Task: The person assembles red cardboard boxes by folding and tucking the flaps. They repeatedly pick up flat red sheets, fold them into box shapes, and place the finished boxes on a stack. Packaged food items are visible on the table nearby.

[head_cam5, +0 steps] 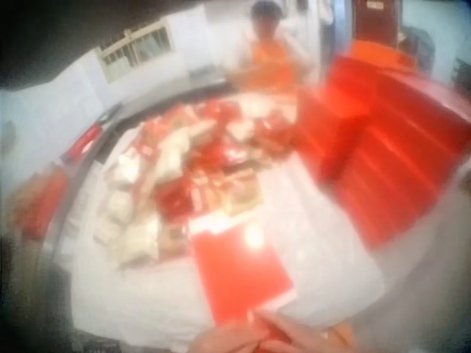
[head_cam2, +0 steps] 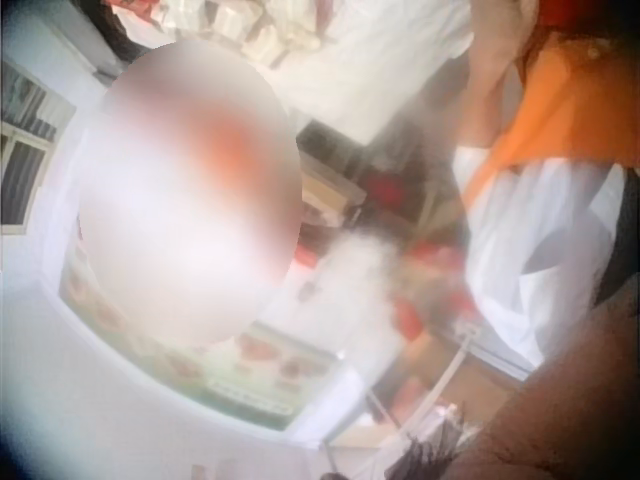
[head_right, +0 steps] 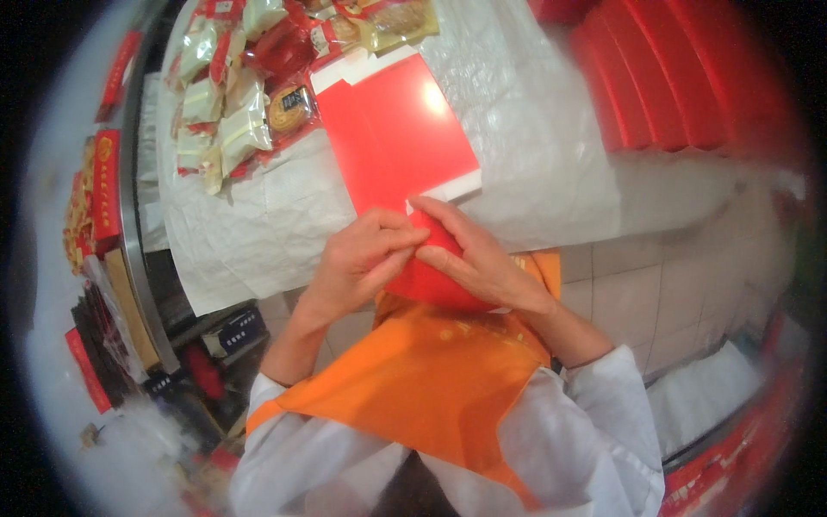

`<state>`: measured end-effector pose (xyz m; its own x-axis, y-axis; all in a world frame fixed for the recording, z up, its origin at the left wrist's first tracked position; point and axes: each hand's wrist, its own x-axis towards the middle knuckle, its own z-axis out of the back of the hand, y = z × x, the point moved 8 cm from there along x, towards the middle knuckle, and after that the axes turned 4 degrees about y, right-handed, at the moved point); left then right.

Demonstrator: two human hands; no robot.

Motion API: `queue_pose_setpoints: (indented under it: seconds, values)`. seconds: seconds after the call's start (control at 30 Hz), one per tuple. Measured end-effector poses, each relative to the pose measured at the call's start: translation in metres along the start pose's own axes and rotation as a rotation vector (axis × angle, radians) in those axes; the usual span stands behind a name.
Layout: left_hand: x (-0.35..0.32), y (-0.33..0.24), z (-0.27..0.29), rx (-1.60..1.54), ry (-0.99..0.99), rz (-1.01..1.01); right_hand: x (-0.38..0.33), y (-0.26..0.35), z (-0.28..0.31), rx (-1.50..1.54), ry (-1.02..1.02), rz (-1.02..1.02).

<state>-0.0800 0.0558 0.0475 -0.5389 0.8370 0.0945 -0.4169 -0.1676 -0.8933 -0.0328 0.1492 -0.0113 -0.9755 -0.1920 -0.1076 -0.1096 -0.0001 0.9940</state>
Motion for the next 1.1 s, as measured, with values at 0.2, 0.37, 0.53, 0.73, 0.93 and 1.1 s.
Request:
queue_pose_setpoints:
  seconds: [0.2, 0.37, 0.53, 0.73, 0.93, 1.1]
  values:
    - [-0.009, 0.002, -0.003, -0.069, -0.109, 0.118, -0.003, 0.003, 0.0, 0.035, -0.016, 0.017]
    - [-0.015, 0.011, -0.004, -0.01, -0.213, 0.088, -0.006, -0.005, 0.004, 0.087, -0.062, 0.017]
    - [-0.01, 0.011, -0.008, -0.054, -0.164, 0.061, -0.006, 0.0, 0.003, 0.037, -0.024, 0.039]
    - [0.002, 0.019, -0.007, -0.252, 0.092, 0.098, -0.004, 0.001, 0.001, 0.1, 0.017, 0.054]
    - [0.006, 0.018, -0.005, -0.344, 0.255, -0.023, -0.004, 0.0, -0.002, 0.137, 0.036, 0.095]
    - [0.003, 0.014, -0.007, -0.108, 0.147, -0.037, -0.005, -0.007, 0.007, 0.167, -0.034, 0.071]
